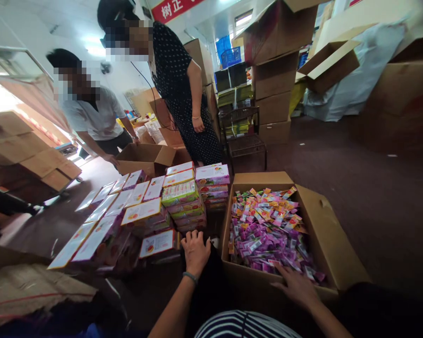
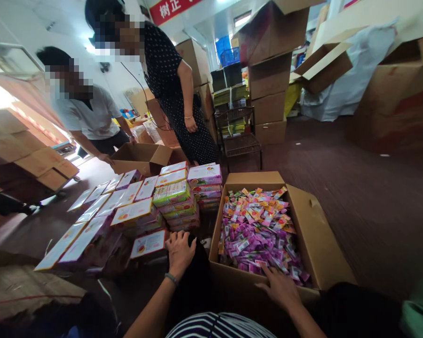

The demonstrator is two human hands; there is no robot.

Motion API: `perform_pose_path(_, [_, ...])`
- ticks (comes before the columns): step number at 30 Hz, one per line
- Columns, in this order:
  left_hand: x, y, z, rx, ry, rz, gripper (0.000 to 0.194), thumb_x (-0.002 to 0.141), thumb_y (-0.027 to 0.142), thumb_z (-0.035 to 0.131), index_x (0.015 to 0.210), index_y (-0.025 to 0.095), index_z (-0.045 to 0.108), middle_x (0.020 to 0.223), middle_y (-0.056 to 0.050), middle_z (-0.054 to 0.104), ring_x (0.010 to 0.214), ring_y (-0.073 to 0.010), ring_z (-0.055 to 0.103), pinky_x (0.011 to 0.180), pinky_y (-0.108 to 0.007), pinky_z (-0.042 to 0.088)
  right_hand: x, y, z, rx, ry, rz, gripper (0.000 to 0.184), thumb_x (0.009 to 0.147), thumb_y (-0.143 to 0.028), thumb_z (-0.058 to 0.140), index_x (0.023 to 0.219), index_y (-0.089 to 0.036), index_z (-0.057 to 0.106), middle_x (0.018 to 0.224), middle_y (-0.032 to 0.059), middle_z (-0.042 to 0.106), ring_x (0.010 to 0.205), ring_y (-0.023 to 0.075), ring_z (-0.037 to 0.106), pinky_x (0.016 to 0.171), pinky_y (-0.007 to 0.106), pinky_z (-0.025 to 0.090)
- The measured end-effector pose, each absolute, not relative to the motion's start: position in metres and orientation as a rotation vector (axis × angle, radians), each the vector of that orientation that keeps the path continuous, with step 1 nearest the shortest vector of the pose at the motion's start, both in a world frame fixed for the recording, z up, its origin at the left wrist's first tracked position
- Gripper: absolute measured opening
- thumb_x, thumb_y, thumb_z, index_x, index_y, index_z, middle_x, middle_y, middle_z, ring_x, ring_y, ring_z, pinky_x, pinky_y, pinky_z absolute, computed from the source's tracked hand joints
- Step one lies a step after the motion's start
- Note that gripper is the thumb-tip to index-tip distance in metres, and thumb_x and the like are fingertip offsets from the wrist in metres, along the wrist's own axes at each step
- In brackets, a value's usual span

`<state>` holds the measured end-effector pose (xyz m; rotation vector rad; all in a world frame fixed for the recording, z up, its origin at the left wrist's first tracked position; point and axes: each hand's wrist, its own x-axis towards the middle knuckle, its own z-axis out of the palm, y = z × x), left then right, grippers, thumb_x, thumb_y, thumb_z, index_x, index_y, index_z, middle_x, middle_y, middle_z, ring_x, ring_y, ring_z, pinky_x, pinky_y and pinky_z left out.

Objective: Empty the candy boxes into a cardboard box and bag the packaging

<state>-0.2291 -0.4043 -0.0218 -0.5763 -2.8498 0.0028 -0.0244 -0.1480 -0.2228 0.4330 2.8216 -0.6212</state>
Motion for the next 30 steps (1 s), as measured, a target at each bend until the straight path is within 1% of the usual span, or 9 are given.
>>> perform_pose_path(4, [-0.228, -0.404, -0.022, -0.571, -2.852, 0.0, 0.025, 0.091, 0.037, 0.058, 0.104, 0.019, 0.07, 0.115, -0.01, 0.067, 0.114, -0.0306, 0.05, 0.094, -0.047, 0.034, -0.024, -0.149, -0.217, 0.426, 2.802, -0.588, 0.061, 0.096, -0.044, 0.051, 0.152, -0.02, 0.044, 0.128, 0.0155, 0.061, 0.112, 0.0361, 0.061, 0.09, 0.047, 0.05])
perform_pose_path(8, [-0.227, -0.404, -0.02, -0.578, -2.869, -0.007, 0.025, 0.091, 0.037, 0.058, 0.104, 0.019, 0.07, 0.114, -0.01, 0.067, 0.113, -0.0299, 0.051, 0.094, -0.047, 0.034, -0.024, -0.149, -0.209, 0.439, 2.762, -0.572, 0.062, 0.097, -0.042, 0.05, 0.154, -0.022, 0.041, 0.129, 0.0137, 0.061, 0.114, 0.0347, 0.06, 0.093, 0.047, 0.049])
perform_pose_path(11, [-0.226, -0.404, -0.019, -0.563, -2.876, -0.028, 0.025, 0.09, 0.036, 0.06, 0.105, 0.019, 0.07, 0.115, -0.009, 0.067, 0.114, -0.0299, 0.051, 0.095, -0.047, 0.034, -0.024, -0.149, -0.207, 0.431, 2.75, -0.592, 0.063, 0.097, -0.043, 0.049, 0.155, -0.02, 0.039, 0.131, 0.0148, 0.06, 0.116, 0.0351, 0.059, 0.094, 0.048, 0.048])
perform_pose_path(17, [-0.223, -0.405, -0.021, -0.56, -2.876, -0.056, 0.025, 0.091, 0.037, 0.059, 0.103, 0.018, 0.069, 0.116, -0.01, 0.066, 0.116, -0.0306, 0.05, 0.097, -0.048, 0.034, -0.02, -0.147, -0.216, 0.41, 2.761, -0.692, 0.064, 0.094, -0.048, 0.045, 0.153, -0.023, 0.042, 0.133, 0.0135, 0.059, 0.117, 0.0358, 0.059, 0.095, 0.048, 0.048])
perform_pose_path(21, [-0.223, -0.405, -0.023, -0.559, -2.887, -0.067, 0.025, 0.09, 0.037, 0.06, 0.102, 0.018, 0.07, 0.115, -0.01, 0.066, 0.116, -0.0307, 0.05, 0.097, -0.049, 0.035, -0.02, -0.145, -0.222, 0.415, 2.728, -0.694, 0.071, 0.093, -0.053, 0.04, 0.157, -0.022, 0.034, 0.137, 0.0126, 0.057, 0.119, 0.0356, 0.058, 0.097, 0.05, 0.047])
perform_pose_path(22, [-0.223, -0.405, -0.023, -0.554, -2.892, -0.071, 0.025, 0.09, 0.037, 0.06, 0.102, 0.018, 0.07, 0.116, -0.01, 0.066, 0.116, -0.0307, 0.05, 0.097, -0.049, 0.035, -0.02, -0.144, -0.222, 0.415, 2.725, -0.694, 0.072, 0.092, -0.053, 0.04, 0.157, -0.022, 0.035, 0.137, 0.0124, 0.057, 0.118, 0.0356, 0.059, 0.098, 0.051, 0.047])
perform_pose_path(25, [-0.222, -0.406, -0.025, -0.527, -2.898, -0.083, 0.025, 0.09, 0.037, 0.06, 0.102, 0.018, 0.07, 0.116, -0.01, 0.065, 0.116, -0.0307, 0.05, 0.098, -0.049, 0.035, -0.019, -0.143, -0.225, 0.416, 2.756, -0.712, 0.068, 0.089, -0.053, 0.044, 0.151, -0.025, 0.046, 0.135, 0.012, 0.059, 0.117, 0.0362, 0.06, 0.097, 0.051, 0.048])
perform_pose_path(27, [-0.221, -0.407, -0.026, -0.526, -2.898, -0.089, 0.025, 0.09, 0.037, 0.06, 0.102, 0.018, 0.07, 0.113, -0.01, 0.066, 0.114, -0.0305, 0.05, 0.098, -0.049, 0.036, -0.017, -0.143, -0.227, 0.42, 2.78, -0.732, 0.064, 0.087, -0.055, 0.045, 0.145, -0.028, 0.053, 0.131, 0.0116, 0.062, 0.116, 0.0364, 0.061, 0.095, 0.05, 0.05])
perform_pose_path(30, [-0.217, -0.407, -0.027, -0.544, -2.901, -0.101, 0.026, 0.09, 0.04, 0.06, 0.101, 0.018, 0.069, 0.112, -0.01, 0.066, 0.113, -0.0304, 0.051, 0.097, -0.05, 0.037, -0.013, -0.142, -0.23, 0.433, 2.789, -0.718, 0.063, 0.085, -0.058, 0.045, 0.139, -0.029, 0.058, 0.125, 0.011, 0.066, 0.114, 0.037, 0.063, 0.096, 0.051, 0.05])
